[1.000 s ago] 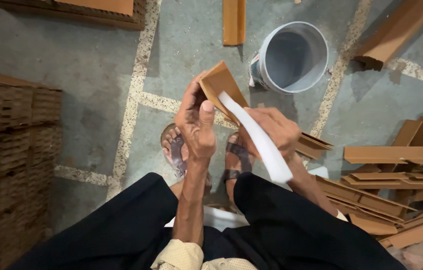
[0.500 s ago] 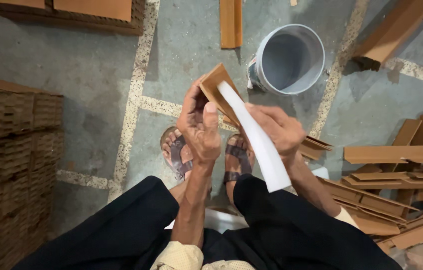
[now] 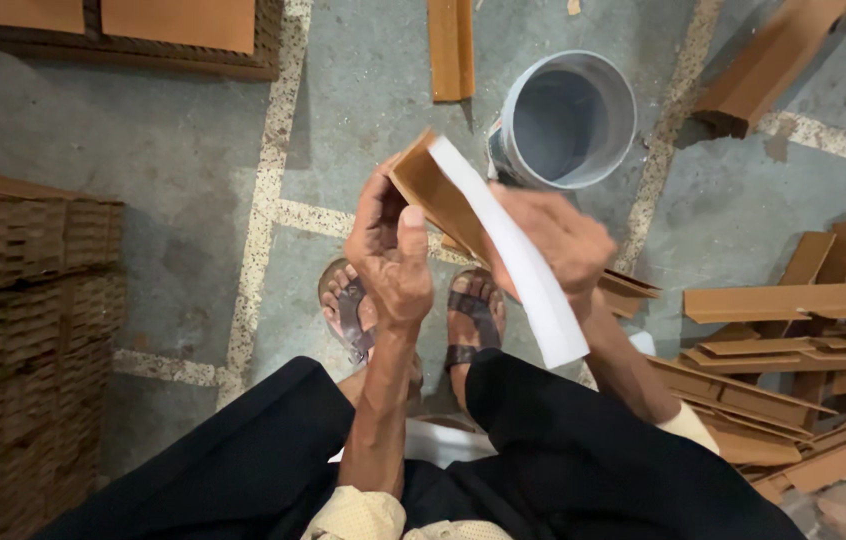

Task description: The person sits on the floor and applies a white substance to the edges of thin wooden strips using a white foam applicator. They repeatedly dip the applicator into a bucket and spread the substance along the length of each strip, handling them one at a time.

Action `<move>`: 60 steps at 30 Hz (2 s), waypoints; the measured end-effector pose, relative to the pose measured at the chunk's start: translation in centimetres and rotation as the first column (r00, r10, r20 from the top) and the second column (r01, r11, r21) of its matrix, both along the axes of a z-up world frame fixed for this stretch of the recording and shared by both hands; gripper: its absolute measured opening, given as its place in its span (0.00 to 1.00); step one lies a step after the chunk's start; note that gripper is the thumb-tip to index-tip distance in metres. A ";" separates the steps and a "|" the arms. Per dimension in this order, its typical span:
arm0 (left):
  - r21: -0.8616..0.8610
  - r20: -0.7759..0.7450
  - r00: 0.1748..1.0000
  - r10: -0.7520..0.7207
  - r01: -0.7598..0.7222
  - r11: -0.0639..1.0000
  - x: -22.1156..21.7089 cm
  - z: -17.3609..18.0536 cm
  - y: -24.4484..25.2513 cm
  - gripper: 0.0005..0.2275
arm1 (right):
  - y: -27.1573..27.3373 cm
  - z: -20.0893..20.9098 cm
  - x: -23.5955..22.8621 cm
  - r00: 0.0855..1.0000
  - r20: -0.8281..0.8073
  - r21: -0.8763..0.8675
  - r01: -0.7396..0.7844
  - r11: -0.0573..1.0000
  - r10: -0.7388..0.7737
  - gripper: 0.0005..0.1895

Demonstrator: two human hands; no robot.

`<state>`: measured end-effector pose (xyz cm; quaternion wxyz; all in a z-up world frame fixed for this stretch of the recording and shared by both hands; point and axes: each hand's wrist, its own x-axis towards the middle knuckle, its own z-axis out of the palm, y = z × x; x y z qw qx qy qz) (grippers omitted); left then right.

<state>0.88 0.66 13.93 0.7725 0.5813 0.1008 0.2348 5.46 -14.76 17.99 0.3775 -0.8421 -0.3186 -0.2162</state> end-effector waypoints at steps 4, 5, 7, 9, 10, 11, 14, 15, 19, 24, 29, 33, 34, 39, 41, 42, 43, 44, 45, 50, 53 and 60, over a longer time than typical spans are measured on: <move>-0.041 -0.011 1.000 -0.017 0.016 0.999 -0.2 -0.6 0.2 0.21 | -1.3 -3.1 -2.0 0.990 -0.136 -0.066 0.031 0.997 -0.039 0.16; -0.039 -0.009 1.000 -0.016 0.015 0.999 0.0 -0.7 0.2 0.21 | -1.4 -3.2 -2.2 0.987 -0.151 -0.071 0.042 0.997 -0.053 0.16; -0.053 0.023 0.999 -0.023 0.024 0.998 0.4 -0.8 0.3 0.20 | -1.2 -2.4 -2.0 0.989 -0.141 -0.046 0.043 0.998 -0.049 0.15; -0.038 0.027 0.999 -0.023 0.024 0.999 0.3 -0.6 0.1 0.20 | -0.4 -0.8 -1.0 0.996 -0.088 0.017 0.015 1.000 -0.013 0.15; -0.017 0.019 1.000 -0.021 0.021 1.000 0.1 -0.5 -0.1 0.20 | 0.2 0.1 -0.2 0.998 -0.060 0.048 -0.003 0.999 0.006 0.15; 0.006 0.013 1.000 -0.017 0.017 1.000 0.0 -0.3 -0.1 0.20 | 0.8 0.9 0.4 0.999 -0.029 0.082 -0.023 0.996 0.025 0.14; 0.004 -0.024 1.000 -0.014 0.014 1.000 -0.1 -0.2 0.2 0.21 | 1.4 2.2 0.7 0.998 -0.050 0.043 -0.026 0.999 0.028 0.15; -0.020 -0.008 1.000 -0.023 0.023 1.000 0.0 -0.3 0.5 0.21 | 1.3 2.1 0.5 0.997 -0.070 0.006 -0.021 1.000 0.021 0.16; -0.054 0.015 1.000 -0.026 0.027 0.998 0.4 -1.3 1.3 0.21 | -0.5 -1.6 -0.8 0.987 -0.159 -0.079 0.003 0.997 -0.015 0.15; -0.015 0.039 0.999 0.026 -0.026 1.000 1.1 -2.8 1.9 0.19 | -4.9 -4.7 -0.4 0.965 -0.231 -0.221 0.074 0.972 -0.126 0.11; -0.032 0.050 0.998 0.050 -0.048 0.998 1.0 -3.6 2.7 0.20 | -9.2 -6.2 7.8 0.980 -0.153 -0.210 0.094 0.973 -0.128 0.09; -0.127 0.026 1.000 0.003 0.000 0.992 1.1 -3.8 3.1 0.20 | -9.2 -12.1 13.5 0.949 -0.277 -0.244 0.081 0.966 -0.150 0.07; -0.125 0.031 1.000 0.000 0.003 0.992 1.0 -3.9 3.2 0.21 | -9.3 -13.7 14.2 0.914 -0.383 -0.238 0.041 0.970 -0.132 0.08; -0.119 0.057 0.998 -0.032 0.039 0.992 0.7 -4.0 3.2 0.21 | -9.2 -16.5 15.9 0.682 -0.649 -0.397 0.074 0.915 -0.337 0.12; -0.159 0.052 0.998 -0.031 0.039 0.986 0.8 -4.2 3.1 0.21 | -9.4 -14.3 15.9 0.471 -0.809 -0.336 0.118 0.934 -0.351 0.14; -0.161 0.050 0.998 -0.040 0.048 0.986 0.7 -4.2 3.2 0.21 | -9.6 -13.0 15.9 0.412 -0.835 -0.326 0.167 0.931 -0.366 0.13; -0.165 0.053 0.998 -0.045 0.053 0.985 0.8 -4.3 3.3 0.21 | -9.8 -11.5 16.2 0.355 -0.856 -0.318 0.212 0.924 -0.376 0.13; -0.168 0.055 0.997 -0.049 0.058 0.984 0.9 -4.3 3.3 0.21 | -10.6 -9.9 16.0 0.354 -0.852 -0.328 0.213 0.920 -0.385 0.11; -0.189 0.062 0.997 -0.049 0.060 0.980 0.9 -4.3 3.3 0.21 | -11.4 -8.5 15.7 0.354 -0.850 -0.335 0.207 0.919 -0.390 0.10; -0.229 0.086 0.995 -0.054 0.073 0.971 0.8 -4.6 3.3 0.21 | -14.9 -6.0 15.5 0.339 -0.940 0.182 0.399 0.899 0.039 0.14; -0.202 0.071 0.997 -0.027 0.040 0.979 0.9 -4.9 3.1 0.21 | -15.5 -7.0 14.8 0.288 -0.956 0.186 0.465 0.865 0.051 0.14; -0.232 0.069 0.997 -0.031 0.047 0.972 0.9 -4.7 2.6 0.20 | -16.1 -11.9 14.0 0.061 -0.995 0.097 0.343 0.934 0.080 0.09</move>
